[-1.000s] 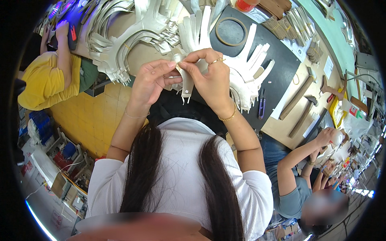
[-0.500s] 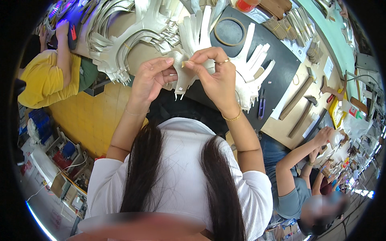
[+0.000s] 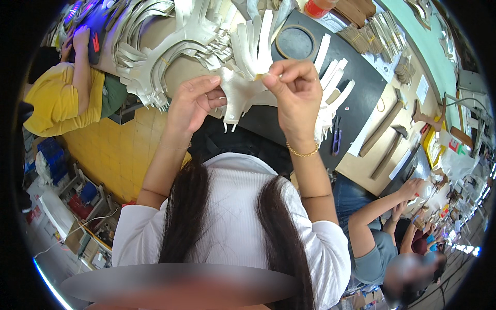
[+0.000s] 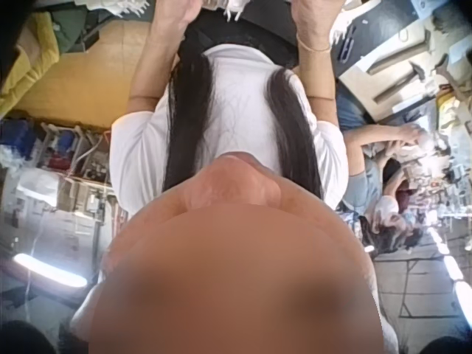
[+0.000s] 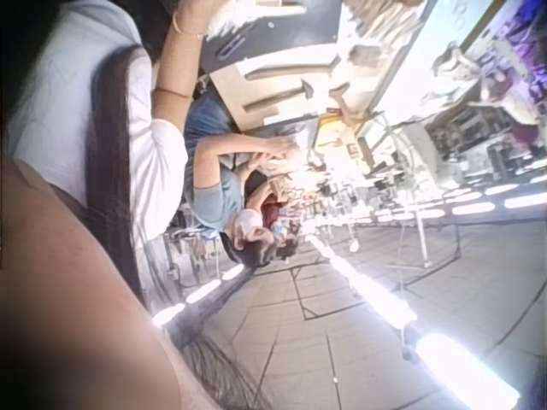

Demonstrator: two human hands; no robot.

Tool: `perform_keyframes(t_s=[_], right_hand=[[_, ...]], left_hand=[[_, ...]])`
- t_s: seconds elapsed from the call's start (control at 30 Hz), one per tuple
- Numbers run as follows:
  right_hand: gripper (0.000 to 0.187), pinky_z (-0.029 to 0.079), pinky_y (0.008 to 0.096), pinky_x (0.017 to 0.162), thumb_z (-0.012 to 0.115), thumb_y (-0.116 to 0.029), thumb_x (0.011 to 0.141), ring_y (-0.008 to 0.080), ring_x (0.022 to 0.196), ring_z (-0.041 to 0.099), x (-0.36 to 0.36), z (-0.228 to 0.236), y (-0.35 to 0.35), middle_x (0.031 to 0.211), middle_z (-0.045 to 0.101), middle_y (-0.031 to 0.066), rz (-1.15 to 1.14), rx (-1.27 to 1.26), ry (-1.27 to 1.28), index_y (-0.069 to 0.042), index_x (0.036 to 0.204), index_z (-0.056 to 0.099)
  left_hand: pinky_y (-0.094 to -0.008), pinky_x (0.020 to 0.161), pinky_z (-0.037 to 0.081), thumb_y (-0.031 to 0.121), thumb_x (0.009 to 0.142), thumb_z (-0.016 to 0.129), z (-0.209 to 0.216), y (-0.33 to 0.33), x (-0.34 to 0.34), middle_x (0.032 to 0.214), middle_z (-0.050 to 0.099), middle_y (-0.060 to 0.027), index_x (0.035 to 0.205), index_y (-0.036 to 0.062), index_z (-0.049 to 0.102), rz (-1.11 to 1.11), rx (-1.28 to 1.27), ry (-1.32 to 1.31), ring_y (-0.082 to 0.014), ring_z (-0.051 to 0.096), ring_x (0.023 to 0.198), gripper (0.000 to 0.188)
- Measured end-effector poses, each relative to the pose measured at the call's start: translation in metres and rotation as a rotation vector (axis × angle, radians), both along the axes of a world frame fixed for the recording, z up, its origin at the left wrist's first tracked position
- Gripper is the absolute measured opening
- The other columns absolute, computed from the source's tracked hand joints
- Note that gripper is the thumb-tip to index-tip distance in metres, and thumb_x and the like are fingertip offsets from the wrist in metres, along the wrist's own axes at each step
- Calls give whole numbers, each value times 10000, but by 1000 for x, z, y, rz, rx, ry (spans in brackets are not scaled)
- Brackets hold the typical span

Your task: The person picks a white mask from a stack, cuts a small piece of beige tape, and applies it to the mask's forehead area. They repeat this process on several masks, pressing the tape to secure it.

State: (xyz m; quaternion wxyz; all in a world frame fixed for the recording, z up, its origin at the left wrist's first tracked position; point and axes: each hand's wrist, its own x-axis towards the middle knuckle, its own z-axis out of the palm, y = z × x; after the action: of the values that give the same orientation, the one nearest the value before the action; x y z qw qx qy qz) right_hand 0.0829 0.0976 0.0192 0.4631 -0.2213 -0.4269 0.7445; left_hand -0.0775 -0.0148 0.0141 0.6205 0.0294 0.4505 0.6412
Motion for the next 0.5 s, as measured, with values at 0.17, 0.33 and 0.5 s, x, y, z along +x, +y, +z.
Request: perform_keyframes(t_s=[0.17,0.33,0.5], right_hand=[[212,475,236,764,727,0,799,103,806,585,-5,4,0,873,640,68,178,-16,-267,-63,847,531],[182,467,245,749,748,-28,770,110,779,601,-16,6,-9,819,662,58,185,240,-606,-38,787,567],[193,460,244,721,741,44,749,121,783,583,-12,3,-11,833,662,67,127,510,-707,-43,736,568]], left_hand=[[-319,776,558,149,897,626,2,0,4,908,672,-132,955,-62,662,-28,-17,18,-194,669,801,222],[-307,766,560,138,894,633,8,-3,7,904,671,-122,971,-65,665,-39,-14,71,-180,665,804,220],[-307,757,562,135,894,632,7,-3,10,905,672,-127,988,-79,659,-31,-4,122,-178,666,786,236]])
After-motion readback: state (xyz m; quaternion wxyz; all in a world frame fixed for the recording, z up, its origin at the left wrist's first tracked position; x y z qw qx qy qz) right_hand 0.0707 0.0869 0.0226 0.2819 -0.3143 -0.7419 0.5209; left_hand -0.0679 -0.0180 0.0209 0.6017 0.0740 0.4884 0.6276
